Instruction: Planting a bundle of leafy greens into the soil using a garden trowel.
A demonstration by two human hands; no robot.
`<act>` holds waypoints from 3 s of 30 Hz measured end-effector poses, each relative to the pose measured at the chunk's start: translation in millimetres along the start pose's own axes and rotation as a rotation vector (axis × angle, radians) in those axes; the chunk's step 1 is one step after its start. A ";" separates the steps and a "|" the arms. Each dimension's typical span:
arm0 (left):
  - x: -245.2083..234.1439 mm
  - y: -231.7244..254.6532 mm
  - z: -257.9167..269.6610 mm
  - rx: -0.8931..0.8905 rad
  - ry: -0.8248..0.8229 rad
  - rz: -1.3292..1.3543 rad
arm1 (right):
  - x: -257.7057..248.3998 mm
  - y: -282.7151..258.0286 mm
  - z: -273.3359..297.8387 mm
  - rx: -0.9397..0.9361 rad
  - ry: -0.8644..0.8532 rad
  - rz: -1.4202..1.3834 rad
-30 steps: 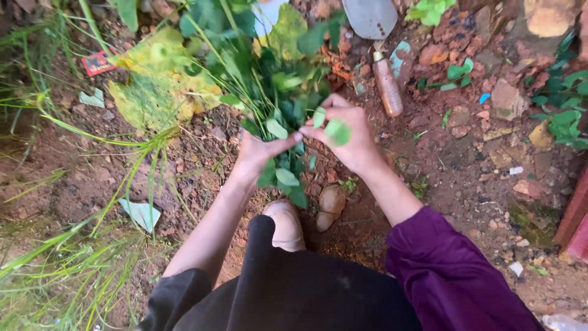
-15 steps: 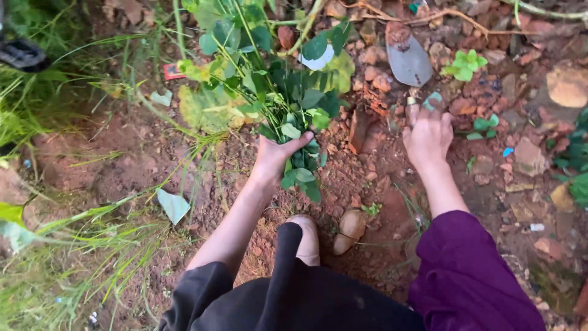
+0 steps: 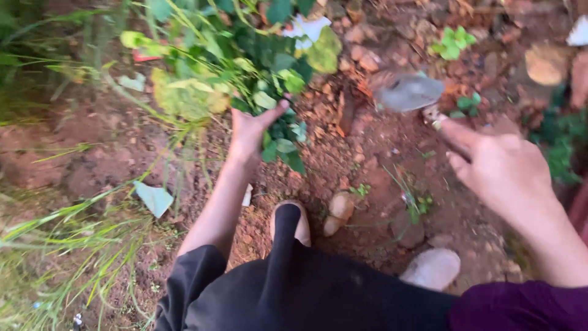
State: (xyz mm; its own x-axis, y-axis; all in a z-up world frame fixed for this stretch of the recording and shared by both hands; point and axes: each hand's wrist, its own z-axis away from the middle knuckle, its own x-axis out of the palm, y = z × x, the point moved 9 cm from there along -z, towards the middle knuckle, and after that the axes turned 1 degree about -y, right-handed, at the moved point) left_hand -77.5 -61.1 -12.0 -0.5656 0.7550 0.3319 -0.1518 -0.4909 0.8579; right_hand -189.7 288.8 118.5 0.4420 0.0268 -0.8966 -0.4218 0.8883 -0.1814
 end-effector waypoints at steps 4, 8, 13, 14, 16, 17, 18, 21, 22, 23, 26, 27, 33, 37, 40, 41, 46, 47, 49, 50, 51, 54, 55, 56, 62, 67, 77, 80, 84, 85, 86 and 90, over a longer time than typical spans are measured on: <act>2.7 5.7 -10.7 0.105 -0.050 -0.039 | 30.1 0.8 19.1 0.056 -0.299 0.432; 2.1 9.8 -1.9 0.049 -0.015 -0.046 | 34.9 -32.2 14.4 -0.120 -0.214 0.493; -0.6 6.7 -5.1 0.041 -0.022 -0.072 | 84.7 -38.2 0.5 -0.196 -0.228 0.509; -0.9 7.2 -6.0 0.046 -0.019 -0.071 | 91.4 -42.7 -1.7 -0.221 -0.215 0.524; -6.4 3.0 -7.8 0.039 -0.008 -0.077 | 109.1 -44.1 3.7 -0.212 -0.197 0.530; -7.5 1.2 -10.5 0.039 -0.005 -0.081 | 115.7 -43.7 6.2 -0.196 -0.170 0.540; -5.4 -0.4 -12.7 0.032 -0.009 -0.083 | 128.3 -40.4 9.5 -0.191 -0.175 0.536; 0.5 -1.6 -20.7 0.030 -0.006 -0.105 | 151.3 -41.6 14.4 -0.229 -0.034 0.675; 2.5 -3.1 -21.7 0.020 -0.002 -0.091 | 157.4 -42.3 16.1 -0.223 0.003 0.694; 5.4 -5.6 -22.5 0.014 0.004 -0.073 | 162.8 -41.2 17.3 -0.220 0.043 0.719; 17.2 -24.7 -29.5 -0.019 -0.007 -0.061 | 193.8 -21.1 22.4 -0.164 0.043 0.724; 20.1 -23.1 -29.6 -0.007 -0.005 -0.066 | 202.3 -16.7 22.3 -0.167 0.057 0.720; 41.5 -19.5 -24.4 -0.010 -0.086 -0.040 | 225.6 4.9 34.8 0.047 0.116 0.115; 29.7 -10.2 -24.3 -0.009 -0.071 -0.087 | 227.1 5.5 42.0 0.067 0.378 -0.088; 23.0 -7.9 -14.1 -0.018 -0.034 -0.101 | 245.7 14.4 42.8 0.167 0.256 -0.281; 24.1 -4.7 -13.9 -0.006 -0.021 -0.098 | 259.9 23.0 36.3 0.260 0.126 -0.410; 21.0 -5.0 -9.6 -0.012 -0.014 -0.016 | 271.1 11.8 42.1 0.189 0.185 -0.723; 21.3 -4.1 -9.7 -0.013 -0.017 -0.001 | 274.0 8.3 39.2 0.111 0.219 -0.903; 23.0 2.1 -8.4 -0.004 -0.019 0.000 | 266.5 -2.9 40.0 0.094 0.262 -0.907; 23.3 5.0 -7.6 0.002 -0.020 -0.002 | 262.0 -8.6 41.0 0.080 0.302 -0.912; 22.6 5.5 -8.4 0.001 -0.019 -0.004 | 256.6 -7.8 39.6 0.081 0.301 -0.914; 20.0 2.9 -7.2 0.004 -0.009 -0.018 | 234.4 -11.1 38.1 0.053 0.249 -1.012; 20.4 2.7 -7.2 0.010 -0.016 -0.015 | 240.0 -4.5 37.1 0.270 0.105 -1.159; 20.9 2.7 -7.5 0.017 -0.024 -0.012 | 246.3 -2.8 41.0 0.486 -0.052 -1.296; 24.2 4.1 -7.7 0.051 -0.043 0.009 | 210.1 -1.5 29.6 0.373 -0.111 -1.281; 25.4 9.9 -4.5 0.063 -0.036 -0.002 | 163.8 15.7 6.3 0.486 -0.209 -1.357; 18.1 7.2 -5.5 0.045 -0.026 -0.023 | 218.9 -10.1 5.3 0.594 -0.467 -1.752; 10.7 3.7 -6.4 0.061 -0.028 -0.007 | 247.9 -24.5 26.9 0.617 -0.615 -1.751; 12.3 6.6 -5.0 0.058 -0.029 -0.013 | 240.5 -23.4 35.6 0.628 -0.662 -1.938; 15.7 7.7 -2.6 0.041 -0.024 -0.010 | 232.6 -19.7 36.7 0.590 -0.686 -1.874; 19.3 9.1 -0.5 0.024 -0.018 -0.006 | 224.3 -15.8 37.7 0.553 -0.709 -1.809; 15.2 5.1 -8.7 0.054 -0.040 0.011 | 159.3 20.6 47.8 0.642 -0.528 -1.169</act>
State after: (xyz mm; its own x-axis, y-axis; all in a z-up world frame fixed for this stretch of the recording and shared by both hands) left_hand -93.9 -55.9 -6.0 -0.5339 0.7672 0.3555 -0.1015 -0.4756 0.8738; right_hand -90.1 333.3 -8.8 0.5766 -0.8126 -0.0853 0.7432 0.5650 -0.3583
